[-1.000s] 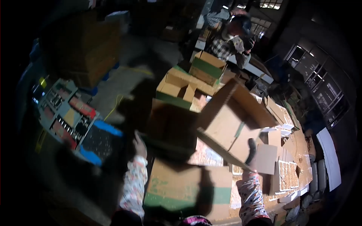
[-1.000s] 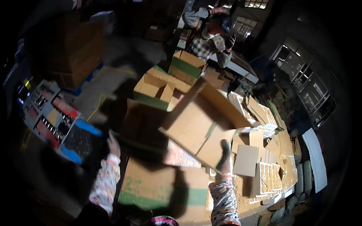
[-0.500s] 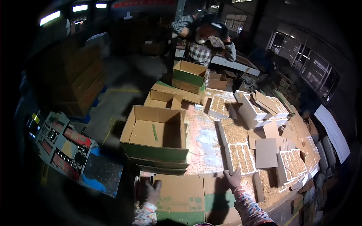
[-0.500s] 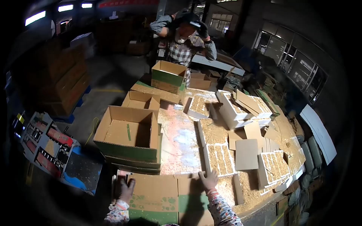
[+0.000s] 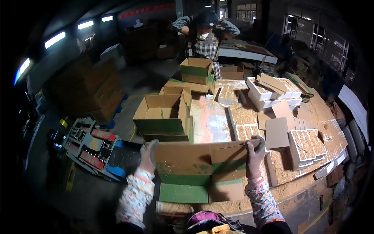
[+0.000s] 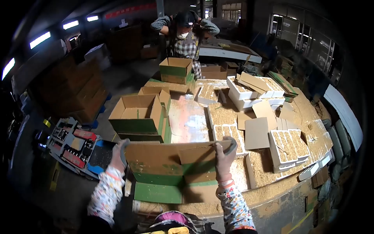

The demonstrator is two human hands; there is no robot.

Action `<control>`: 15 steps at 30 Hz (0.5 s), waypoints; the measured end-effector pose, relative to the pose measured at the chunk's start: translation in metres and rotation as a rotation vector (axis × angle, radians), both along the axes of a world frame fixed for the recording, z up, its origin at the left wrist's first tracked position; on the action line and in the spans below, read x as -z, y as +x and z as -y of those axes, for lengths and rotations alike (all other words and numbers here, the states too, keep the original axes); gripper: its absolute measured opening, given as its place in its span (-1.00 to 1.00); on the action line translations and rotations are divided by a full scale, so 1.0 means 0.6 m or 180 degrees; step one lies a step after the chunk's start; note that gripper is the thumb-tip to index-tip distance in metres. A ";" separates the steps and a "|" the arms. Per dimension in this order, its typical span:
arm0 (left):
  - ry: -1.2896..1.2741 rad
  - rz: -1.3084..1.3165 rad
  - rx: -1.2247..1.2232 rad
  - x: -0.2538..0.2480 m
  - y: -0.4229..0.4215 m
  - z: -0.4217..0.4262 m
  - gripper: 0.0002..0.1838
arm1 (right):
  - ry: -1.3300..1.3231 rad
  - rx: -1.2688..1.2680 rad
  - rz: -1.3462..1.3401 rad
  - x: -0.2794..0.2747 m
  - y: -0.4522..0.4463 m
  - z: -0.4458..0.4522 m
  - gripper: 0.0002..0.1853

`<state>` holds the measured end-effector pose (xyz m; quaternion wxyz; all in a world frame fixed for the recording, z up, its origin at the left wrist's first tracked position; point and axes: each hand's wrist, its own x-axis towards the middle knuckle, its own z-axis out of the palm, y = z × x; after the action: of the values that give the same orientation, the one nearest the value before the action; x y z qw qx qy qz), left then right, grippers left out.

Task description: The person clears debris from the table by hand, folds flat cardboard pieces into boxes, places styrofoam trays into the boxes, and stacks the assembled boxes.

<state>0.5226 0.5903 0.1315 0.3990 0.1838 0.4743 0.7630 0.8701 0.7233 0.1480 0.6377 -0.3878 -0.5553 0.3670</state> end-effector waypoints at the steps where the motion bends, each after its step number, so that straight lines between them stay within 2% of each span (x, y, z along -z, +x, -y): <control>1: 0.0222 0.0244 0.0503 0.003 -0.041 0.002 -0.70 | 0.0060 -0.0128 0.0017 -0.019 0.002 0.010 -0.52; 2: 0.0475 0.0494 0.1013 0.008 -0.076 -0.005 -0.73 | 0.0246 -0.0221 0.0129 -0.040 0.006 0.016 -0.56; 3: 0.0459 -0.1047 0.1017 -0.027 -0.062 -0.009 -0.75 | 0.0086 -0.0441 0.0056 -0.057 0.015 0.017 -0.57; 4: 0.0128 -0.1960 0.1072 -0.055 -0.028 -0.014 -0.75 | -0.0075 -0.0659 -0.0030 -0.066 0.026 0.012 -0.59; 6: -0.0516 -0.3884 0.0963 -0.109 0.041 -0.025 -0.72 | -0.0647 -0.0621 0.0081 -0.001 0.038 -0.056 -0.62; 7: -0.0959 -0.4465 0.0469 -0.129 0.097 -0.036 -0.73 | -0.0504 -0.0801 -0.0131 0.014 0.028 -0.081 -0.56; 8: -0.0876 -0.4791 0.0634 -0.140 0.133 -0.039 -0.67 | -0.0369 -0.0973 -0.0334 0.021 0.023 -0.099 -0.51; 9: -0.0955 -0.4791 0.1804 -0.145 0.153 -0.047 -0.61 | -0.0644 -0.0881 0.0081 0.026 -0.003 -0.100 -0.43; 10: -0.0834 -0.4920 0.2551 -0.110 0.168 -0.060 -0.51 | -0.0865 -0.0789 0.0480 0.022 -0.048 -0.094 -0.35; 12: -0.2244 -0.5715 0.4212 -0.119 0.203 -0.061 -0.41 | -0.0190 -0.1161 0.1435 0.030 -0.111 -0.058 -0.13; 14: -0.2091 -0.3780 0.4672 -0.079 0.162 -0.061 -0.30 | -0.0016 -0.0917 0.2683 0.063 -0.103 -0.080 0.06; 15: -0.1327 -0.3711 0.4965 -0.102 0.150 -0.036 -0.27 | -0.0035 -0.0730 0.3250 0.092 -0.083 -0.111 0.23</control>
<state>0.6125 0.6122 0.1929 0.5178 0.7164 0.4671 -0.0209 0.8204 0.7897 0.0930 0.2394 -0.4574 -0.8324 0.2016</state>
